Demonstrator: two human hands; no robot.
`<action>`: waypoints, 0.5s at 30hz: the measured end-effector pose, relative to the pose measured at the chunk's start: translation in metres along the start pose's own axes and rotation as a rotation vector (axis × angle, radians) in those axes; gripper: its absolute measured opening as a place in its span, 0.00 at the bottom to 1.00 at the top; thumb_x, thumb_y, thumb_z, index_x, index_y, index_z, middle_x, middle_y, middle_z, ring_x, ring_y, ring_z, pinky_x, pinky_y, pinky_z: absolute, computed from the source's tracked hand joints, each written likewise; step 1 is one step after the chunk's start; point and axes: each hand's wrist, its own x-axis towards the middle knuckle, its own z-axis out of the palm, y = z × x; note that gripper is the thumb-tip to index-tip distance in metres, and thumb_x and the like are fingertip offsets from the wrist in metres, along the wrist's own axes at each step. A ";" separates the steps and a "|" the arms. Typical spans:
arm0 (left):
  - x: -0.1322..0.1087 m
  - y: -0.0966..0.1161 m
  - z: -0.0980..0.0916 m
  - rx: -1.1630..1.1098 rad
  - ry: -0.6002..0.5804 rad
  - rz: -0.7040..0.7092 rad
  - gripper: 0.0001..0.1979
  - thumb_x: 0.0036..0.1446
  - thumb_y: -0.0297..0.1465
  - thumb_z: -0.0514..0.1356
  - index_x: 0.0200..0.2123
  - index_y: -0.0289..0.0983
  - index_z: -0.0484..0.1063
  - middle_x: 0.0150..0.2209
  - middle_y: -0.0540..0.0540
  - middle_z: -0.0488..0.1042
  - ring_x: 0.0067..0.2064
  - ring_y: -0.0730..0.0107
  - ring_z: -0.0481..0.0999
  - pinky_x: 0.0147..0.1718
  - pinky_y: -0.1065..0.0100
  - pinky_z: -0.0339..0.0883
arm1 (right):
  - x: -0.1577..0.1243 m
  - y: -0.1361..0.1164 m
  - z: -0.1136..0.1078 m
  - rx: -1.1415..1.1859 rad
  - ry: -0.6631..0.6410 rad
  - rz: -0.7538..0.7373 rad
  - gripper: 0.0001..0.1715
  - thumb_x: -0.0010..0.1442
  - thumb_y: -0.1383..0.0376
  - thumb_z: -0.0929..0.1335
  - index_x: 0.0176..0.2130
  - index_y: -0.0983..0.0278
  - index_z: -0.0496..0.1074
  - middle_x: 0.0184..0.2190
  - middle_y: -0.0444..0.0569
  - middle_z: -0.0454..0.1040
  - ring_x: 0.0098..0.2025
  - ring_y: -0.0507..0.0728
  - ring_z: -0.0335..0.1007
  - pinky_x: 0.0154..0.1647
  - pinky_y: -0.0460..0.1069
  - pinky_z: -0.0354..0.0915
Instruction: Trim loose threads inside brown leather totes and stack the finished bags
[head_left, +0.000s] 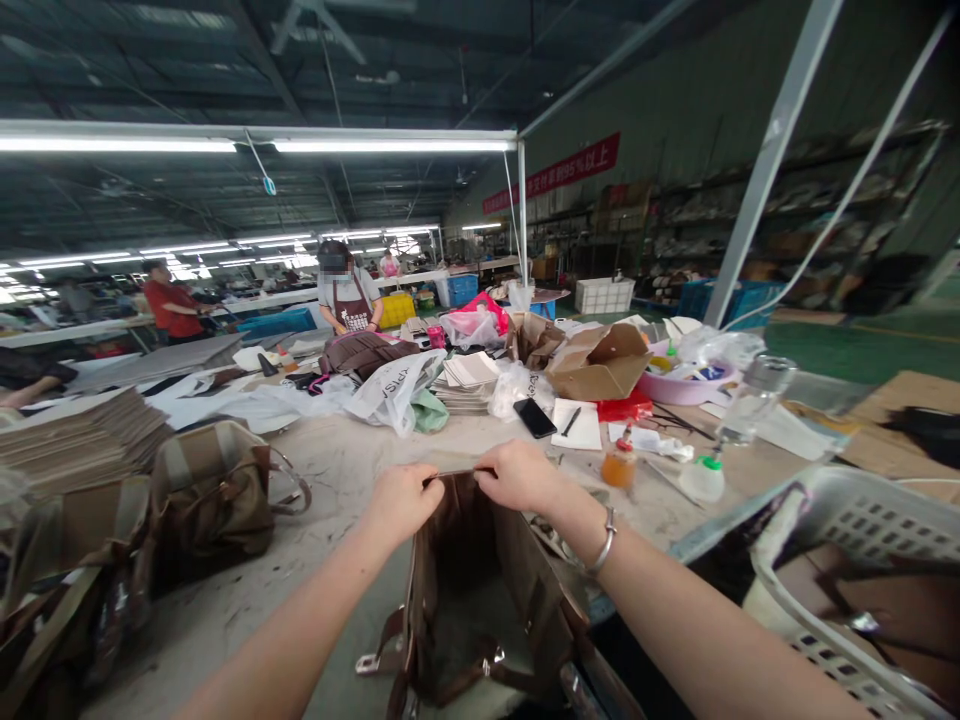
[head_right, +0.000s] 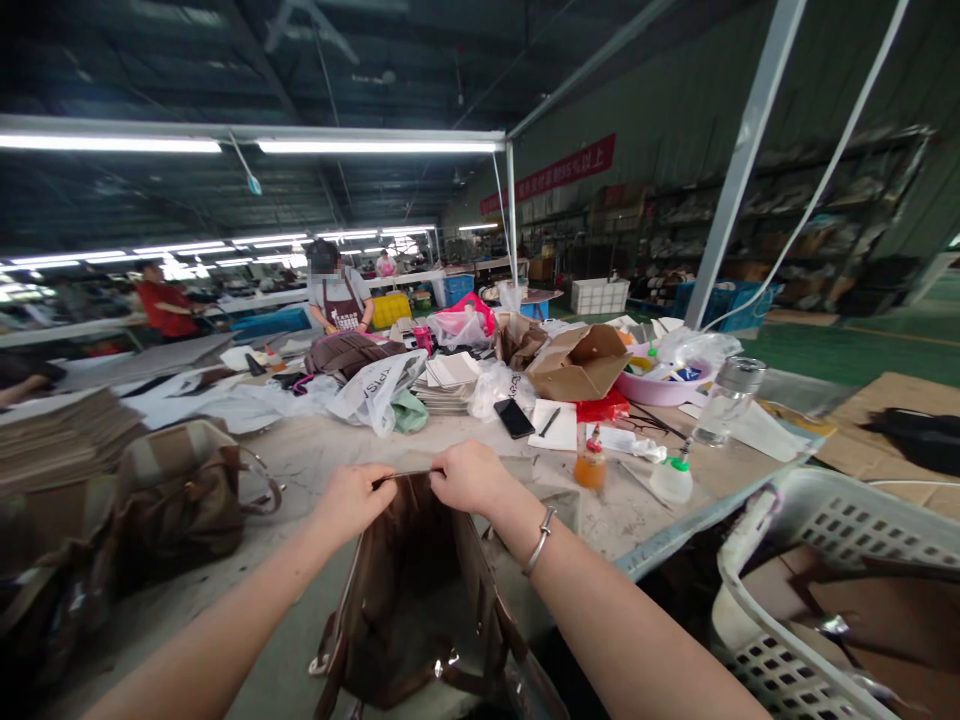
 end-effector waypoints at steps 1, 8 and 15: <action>0.000 0.000 0.000 0.014 -0.001 -0.009 0.12 0.53 0.30 0.51 0.29 0.39 0.76 0.31 0.48 0.78 0.32 0.68 0.74 0.31 0.70 0.57 | 0.001 -0.003 -0.001 -0.041 -0.003 0.009 0.17 0.57 0.62 0.60 0.34 0.60 0.77 0.32 0.49 0.78 0.35 0.56 0.72 0.33 0.46 0.62; 0.003 0.009 -0.001 0.117 -0.006 -0.072 0.14 0.53 0.34 0.51 0.30 0.39 0.77 0.29 0.46 0.78 0.32 0.66 0.73 0.30 0.69 0.58 | 0.012 -0.018 0.001 -0.085 -0.089 0.083 0.20 0.57 0.63 0.59 0.38 0.66 0.77 0.36 0.58 0.77 0.43 0.62 0.71 0.42 0.51 0.64; 0.008 0.010 0.005 0.199 0.037 -0.110 0.17 0.53 0.34 0.49 0.30 0.37 0.77 0.31 0.44 0.78 0.36 0.62 0.75 0.34 0.68 0.61 | 0.022 -0.031 0.008 -0.040 -0.130 0.232 0.21 0.59 0.62 0.60 0.45 0.70 0.74 0.44 0.61 0.74 0.49 0.64 0.68 0.51 0.53 0.61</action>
